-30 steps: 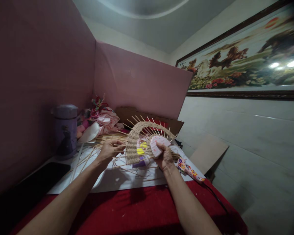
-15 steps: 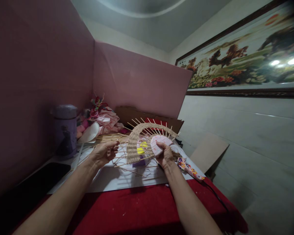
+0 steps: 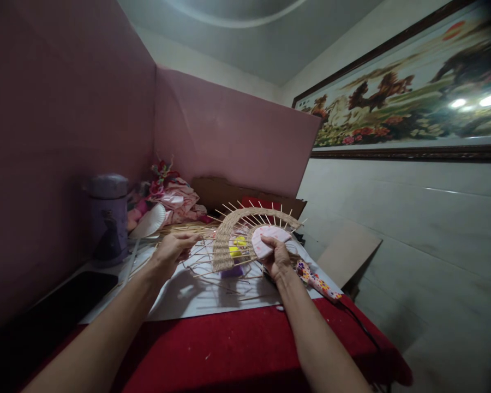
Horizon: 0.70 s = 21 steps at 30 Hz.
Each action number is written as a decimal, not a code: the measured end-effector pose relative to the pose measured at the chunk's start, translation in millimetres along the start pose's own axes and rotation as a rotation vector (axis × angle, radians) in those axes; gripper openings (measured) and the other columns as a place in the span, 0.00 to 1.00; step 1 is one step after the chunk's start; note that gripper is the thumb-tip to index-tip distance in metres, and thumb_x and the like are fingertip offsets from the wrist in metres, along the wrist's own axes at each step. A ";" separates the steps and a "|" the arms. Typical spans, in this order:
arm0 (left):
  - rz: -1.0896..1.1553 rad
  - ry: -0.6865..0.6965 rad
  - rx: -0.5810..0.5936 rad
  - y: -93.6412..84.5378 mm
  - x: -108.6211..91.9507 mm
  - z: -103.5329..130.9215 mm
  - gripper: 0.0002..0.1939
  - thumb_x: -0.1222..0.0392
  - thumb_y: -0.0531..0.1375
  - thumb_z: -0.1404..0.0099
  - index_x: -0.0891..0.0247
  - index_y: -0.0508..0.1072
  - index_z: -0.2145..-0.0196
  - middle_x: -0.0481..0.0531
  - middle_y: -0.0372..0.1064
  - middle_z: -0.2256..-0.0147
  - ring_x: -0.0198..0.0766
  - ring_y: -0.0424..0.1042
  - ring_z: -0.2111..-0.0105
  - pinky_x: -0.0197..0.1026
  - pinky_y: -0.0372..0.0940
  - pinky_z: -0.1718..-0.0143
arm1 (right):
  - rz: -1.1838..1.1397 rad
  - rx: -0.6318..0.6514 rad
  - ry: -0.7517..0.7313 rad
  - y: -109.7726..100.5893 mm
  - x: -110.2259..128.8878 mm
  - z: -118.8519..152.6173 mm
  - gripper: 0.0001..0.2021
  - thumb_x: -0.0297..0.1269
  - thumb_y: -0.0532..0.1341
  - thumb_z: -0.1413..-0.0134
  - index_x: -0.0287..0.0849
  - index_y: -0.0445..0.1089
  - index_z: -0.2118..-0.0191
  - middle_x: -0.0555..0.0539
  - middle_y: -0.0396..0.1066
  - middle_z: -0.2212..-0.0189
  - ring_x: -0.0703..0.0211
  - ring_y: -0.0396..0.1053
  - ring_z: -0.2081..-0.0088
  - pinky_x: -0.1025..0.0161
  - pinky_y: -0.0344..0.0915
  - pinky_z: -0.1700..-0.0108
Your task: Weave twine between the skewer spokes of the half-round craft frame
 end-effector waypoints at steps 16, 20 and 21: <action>-0.007 0.033 0.102 17.1 -6.9 8.4 0.14 0.61 0.70 0.62 0.67 0.69 0.81 0.42 0.59 0.85 0.23 0.52 0.86 0.30 0.40 0.85 | -0.117 0.119 0.070 17.2 -1.8 15.1 0.13 0.22 0.61 0.66 0.38 0.70 0.68 0.50 0.76 0.74 0.59 0.73 0.73 0.64 0.71 0.68; -0.020 0.016 0.066 21.6 0.7 10.1 0.15 0.61 0.71 0.63 0.68 0.69 0.81 0.43 0.62 0.85 0.22 0.52 0.87 0.30 0.41 0.85 | -0.116 0.150 0.090 20.5 -7.5 17.8 0.13 0.21 0.62 0.65 0.38 0.70 0.67 0.50 0.76 0.74 0.60 0.73 0.73 0.66 0.71 0.70; -0.016 0.022 0.060 21.7 1.6 9.5 0.15 0.60 0.71 0.63 0.68 0.69 0.81 0.43 0.62 0.85 0.23 0.52 0.87 0.30 0.42 0.85 | -0.114 0.150 0.091 20.9 -8.6 18.3 0.14 0.21 0.62 0.65 0.38 0.70 0.67 0.50 0.76 0.75 0.60 0.73 0.74 0.66 0.70 0.71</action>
Point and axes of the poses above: each hand's wrist, its own z-axis away from the middle knuckle, its own y-axis out of the palm, x = y × z, the point moved 8 cm from there along -z, towards the middle knuckle
